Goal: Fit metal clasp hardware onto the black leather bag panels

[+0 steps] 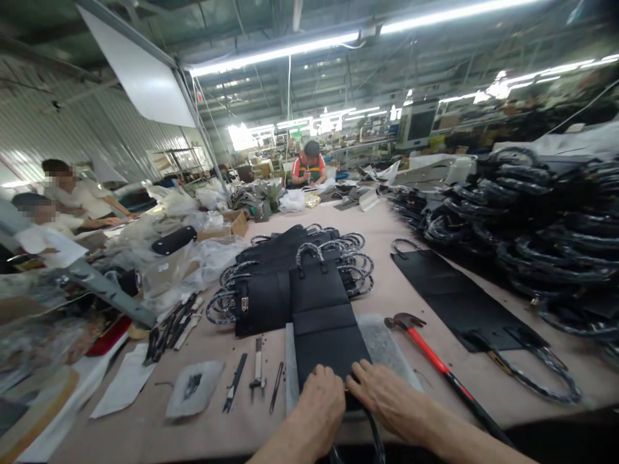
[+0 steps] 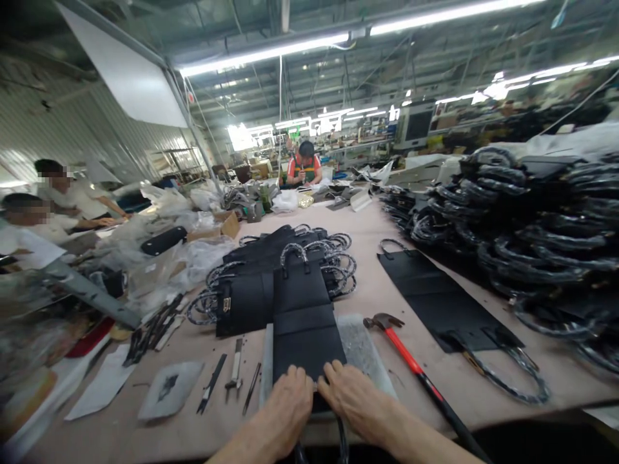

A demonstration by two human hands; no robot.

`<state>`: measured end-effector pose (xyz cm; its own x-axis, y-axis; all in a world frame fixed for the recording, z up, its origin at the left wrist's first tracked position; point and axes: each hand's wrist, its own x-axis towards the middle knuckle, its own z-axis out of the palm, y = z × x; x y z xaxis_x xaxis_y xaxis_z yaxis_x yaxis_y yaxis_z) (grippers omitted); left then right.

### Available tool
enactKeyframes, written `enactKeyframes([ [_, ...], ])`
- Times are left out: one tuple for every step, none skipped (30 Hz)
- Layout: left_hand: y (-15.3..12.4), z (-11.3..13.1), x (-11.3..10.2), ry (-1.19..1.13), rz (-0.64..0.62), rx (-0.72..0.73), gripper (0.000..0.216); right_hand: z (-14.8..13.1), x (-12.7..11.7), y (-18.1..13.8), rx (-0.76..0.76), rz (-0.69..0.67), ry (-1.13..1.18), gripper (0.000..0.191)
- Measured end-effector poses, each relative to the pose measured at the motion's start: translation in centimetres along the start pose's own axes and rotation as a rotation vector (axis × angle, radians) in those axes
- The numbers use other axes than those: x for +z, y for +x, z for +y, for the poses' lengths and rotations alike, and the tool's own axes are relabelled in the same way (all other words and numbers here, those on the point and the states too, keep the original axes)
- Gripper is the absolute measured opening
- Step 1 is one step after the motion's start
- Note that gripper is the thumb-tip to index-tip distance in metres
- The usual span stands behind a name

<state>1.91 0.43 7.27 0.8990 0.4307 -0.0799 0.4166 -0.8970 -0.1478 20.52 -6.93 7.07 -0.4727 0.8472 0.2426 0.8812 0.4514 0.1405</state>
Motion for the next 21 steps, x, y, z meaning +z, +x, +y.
enactKeyframes([
  [0.0,-0.1,0.3,-0.017,0.003,-0.021,0.033,0.1,0.2,0.0,0.012,-0.009,0.011,0.032],
  [-0.1,-0.2,0.5,-0.043,0.007,-0.036,0.032,0.1,0.3,0.0,0.029,-0.022,0.032,0.029],
  [-0.2,-0.4,0.7,-0.074,0.008,-0.055,0.031,0.3,0.3,0.0,0.054,-0.042,0.067,0.027],
  [-0.4,-0.7,0.8,-0.113,0.005,-0.072,0.030,0.5,0.3,-0.2,0.083,-0.065,0.114,0.024],
  [-0.7,-1.0,0.9,-0.159,0.012,-0.086,0.030,0.6,0.2,-0.4,0.110,-0.087,0.172,0.021],
  [-1.1,-1.4,0.9,-0.213,0.031,-0.096,0.030,0.8,0.0,-0.7,0.132,-0.104,0.238,0.019],
  [-1.6,-2.0,1.0,-0.279,0.059,-0.084,0.028,1.0,-0.1,-1.0,0.148,-0.117,0.306,0.017],
  [-2.1,-2.5,1.0,-0.356,0.112,-0.062,0.024,1.2,-0.2,-1.3,0.148,-0.115,0.369,0.017],
  [-2.6,-3.1,1.2,-0.444,0.175,-0.020,0.020,1.5,-0.2,-1.6,0.142,-0.109,0.421,0.019],
  [-3.0,-3.8,1.5,-0.528,0.235,0.048,0.019,1.7,-0.1,-1.7,0.134,-0.093,0.456,0.021],
  [-3.4,-4.4,1.9,-0.603,0.284,0.107,0.019,1.9,0.2,-1.9,0.121,-0.076,0.479,0.023],
  [-3.8,-4.9,2.5,-0.665,0.322,0.151,0.020,2.1,0.6,-2.0,0.108,-0.061,0.497,0.025],
  [-4.0,-5.2,3.1,-0.714,0.349,0.181,0.020,2.3,1.0,-2.0,0.098,-0.044,0.506,0.027],
  [-4.2,-5.5,3.7,-0.753,0.370,0.196,0.021,2.3,1.3,-2.2,0.093,-0.024,0.511,0.029],
  [-4.3,-5.6,4.3,-0.784,0.389,0.195,0.020,2.3,1.6,-2.5,0.096,0.000,0.518,0.030],
  [-4.4,-5.5,4.7,-0.805,0.408,0.184,0.020,2.3,1.7,-3.0,0.103,0.030,0.526,0.032],
  [-4.5,-5.3,5.0,-0.815,0.424,0.166,0.022,2.1,1.7,-3.7,0.110,0.061,0.541,0.034],
  [-4.7,-5.0,5.0,-0.813,0.437,0.142,0.024,1.8,1.7,-4.5,0.117,0.095,0.562,0.034],
  [-4.9,-4.5,4.7,-0.795,0.437,0.117,0.027,1.5,1.7,-5.2,0.123,0.133,0.586,0.034],
  [-5.1,-3.9,4.2,-0.760,0.418,0.096,0.030,1.1,2.0,-5.8,0.139,0.163,0.606,0.033],
  [-5.4,-3.2,3.5,-0.714,0.375,0.075,0.032,0.8,2.8,-5.8,0.169,0.186,0.621,0.032],
])
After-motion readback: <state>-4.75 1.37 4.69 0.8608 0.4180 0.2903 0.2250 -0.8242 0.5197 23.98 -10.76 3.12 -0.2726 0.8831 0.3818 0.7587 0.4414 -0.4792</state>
